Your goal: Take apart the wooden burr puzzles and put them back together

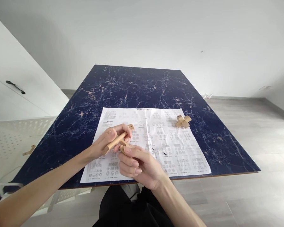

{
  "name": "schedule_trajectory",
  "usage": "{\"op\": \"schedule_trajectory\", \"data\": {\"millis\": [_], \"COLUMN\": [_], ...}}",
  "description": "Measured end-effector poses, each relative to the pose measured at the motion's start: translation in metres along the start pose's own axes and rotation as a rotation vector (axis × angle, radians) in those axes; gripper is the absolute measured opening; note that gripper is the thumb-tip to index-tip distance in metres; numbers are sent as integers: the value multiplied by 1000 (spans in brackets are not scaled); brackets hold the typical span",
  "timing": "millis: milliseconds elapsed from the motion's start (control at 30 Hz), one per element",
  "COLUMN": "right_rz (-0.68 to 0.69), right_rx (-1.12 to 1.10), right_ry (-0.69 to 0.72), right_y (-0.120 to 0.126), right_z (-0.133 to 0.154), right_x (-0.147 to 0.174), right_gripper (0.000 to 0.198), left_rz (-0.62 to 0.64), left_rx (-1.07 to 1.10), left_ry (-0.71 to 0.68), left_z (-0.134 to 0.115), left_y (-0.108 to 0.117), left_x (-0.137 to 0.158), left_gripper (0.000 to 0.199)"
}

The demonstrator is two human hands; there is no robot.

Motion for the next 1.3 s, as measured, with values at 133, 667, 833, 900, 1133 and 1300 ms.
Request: {"op": "schedule_trajectory", "data": {"millis": [133,667,833,900,1133,1300], "right_rz": [21,8,-53,-219,-375,-139], "right_rx": [-15,104,629,1012,1897,2084], "right_ry": [7,-30,-79,-5,264,366], "right_y": [-3,-8,2,11,23,38], "right_z": [-3,-2,23,45,90,84], "right_x": [-4,-8,9,16,-3,-40], "right_gripper": [15,24,32,31,24,24], "left_rz": [-46,-182,-286,-322,-397,-457], "left_rx": [5,80,139,172,177,181], "left_ry": [3,7,-20,-13,-15,-1], "left_z": [-4,10,4,1,-3,-3], "left_y": [-1,17,25,28,38,42], "left_x": [1,-4,-6,-6,-7,-7], "left_gripper": [53,33,41,46,50,44]}}
Point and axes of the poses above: each hand's wrist, its own x-axis away from the middle knuckle, its own y-axis out of the back of the hand, z = x × y, the point moved 5 cm from there along -x, towards the middle knuckle, and after that the axes turned 7 degrees about x, right-handed, at the moved point
